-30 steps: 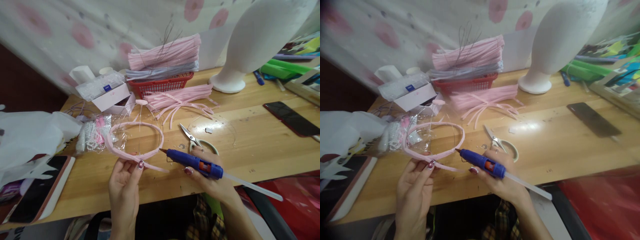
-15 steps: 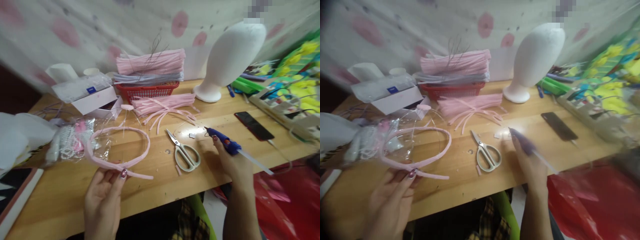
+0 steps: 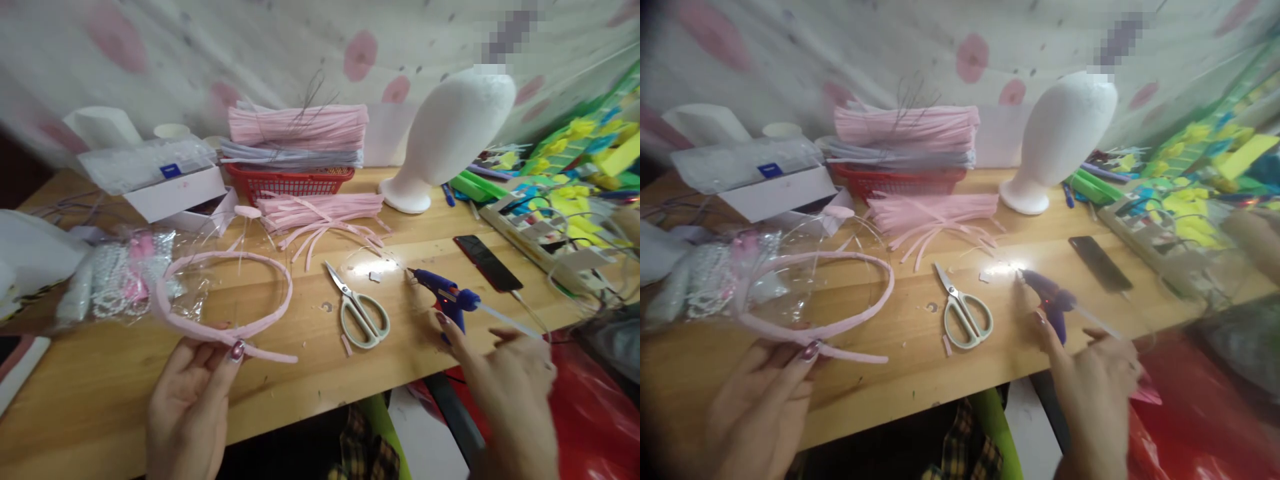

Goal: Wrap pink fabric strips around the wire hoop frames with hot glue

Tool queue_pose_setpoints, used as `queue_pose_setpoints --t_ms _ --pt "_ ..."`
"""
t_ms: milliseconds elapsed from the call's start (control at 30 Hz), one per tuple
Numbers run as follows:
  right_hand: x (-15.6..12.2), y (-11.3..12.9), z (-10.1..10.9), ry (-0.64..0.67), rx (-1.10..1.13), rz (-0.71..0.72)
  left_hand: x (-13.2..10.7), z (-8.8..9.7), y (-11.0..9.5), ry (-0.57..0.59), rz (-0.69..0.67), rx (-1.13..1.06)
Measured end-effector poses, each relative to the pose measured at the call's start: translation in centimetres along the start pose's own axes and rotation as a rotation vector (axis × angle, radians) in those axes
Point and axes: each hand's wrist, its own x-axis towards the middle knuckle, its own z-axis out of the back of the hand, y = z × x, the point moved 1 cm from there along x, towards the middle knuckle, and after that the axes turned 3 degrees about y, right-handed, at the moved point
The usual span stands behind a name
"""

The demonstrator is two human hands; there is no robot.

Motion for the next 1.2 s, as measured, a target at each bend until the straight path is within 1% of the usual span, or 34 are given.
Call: queue_pose_setpoints --t_ms 33,67,100,133,167,200,233,267,300,333,400,433,500,533,567,700,867,967,1200 --pt "-0.8 0.2 0.6 -0.084 -0.071 -0.068 -0.2 -0.4 -0.2 0.005 -0.004 -0.014" --pt "-1.7 0.8 0.8 -0.101 -0.069 -0.085 -0.4 -0.9 -0.3 0.011 -0.01 -0.027" --pt "-2.5 1.6 0.7 -0.076 -0.025 -0.071 -0.6 -1.4 -0.5 0.009 -0.004 -0.042" --pt "-3.4 2.6 0.2 -0.009 0.067 -0.017 -0.8 -1.8 -0.6 -0.015 -0.008 -0.053" --pt "-4.2 3.9 -0.6 0.093 0.188 0.074 -1.0 -2.2 -0.8 -0.034 -0.016 -0.065" --pt "-5.1 5.4 -1.6 0.237 0.314 0.198 -1.2 -2.5 -0.8 -0.046 -0.017 -0.074" --pt "-5.9 7.0 -2.7 0.415 0.427 0.282 -1.3 -2.8 -0.8 -0.055 -0.017 -0.084" --pt "-6.7 8.4 -3.8 0.578 0.507 0.32 -1.4 -2.9 -0.8 -0.055 -0.018 -0.089" --pt "-7.4 9.7 -4.8 0.748 0.575 0.342 -1.4 -2.9 -0.7 -0.05 -0.019 -0.089" --pt "-8.0 10.8 -5.7 0.869 0.638 0.337 -1.4 -2.8 -0.5 -0.042 -0.023 -0.086" --pt "-8.6 12.2 -6.9 1.023 0.729 0.285 -1.2 -2.4 -0.3 0.0 -0.035 -0.07" --pt "-8.7 12.6 -7.3 1.057 0.759 0.263 -1.0 -2.1 -0.2 0.026 -0.041 -0.06" --pt "-8.5 12.7 -7.5 1.064 0.791 0.253 -0.8 -1.7 -0.1 0.077 -0.045 -0.04" --pt "-8.3 12.7 -7.6 1.04 0.798 0.262 -0.7 -1.6 -0.1 0.085 -0.045 -0.036" --pt "-8.0 12.7 -7.5 1.003 0.801 0.275 -0.7 -1.5 -0.2 0.079 -0.047 -0.04" --pt "-7.0 13.1 -7.6 0.857 0.776 0.308 -0.8 -1.6 -0.4 -0.008 -0.063 -0.103" --pt "-6.1 13.6 -8.1 0.8 0.687 0.281 -0.7 -1.9 -0.5 -0.01 -0.032 -0.157" --pt "-5.5 13.4 -8.4 0.774 0.664 0.265 -0.6 -1.9 -0.6 -0.023 0.0 -0.183" --pt "-4.7 13.7 -9.0 0.823 0.684 0.249 -0.5 -1.6 -1.0 -0.093 0.059 -0.225"
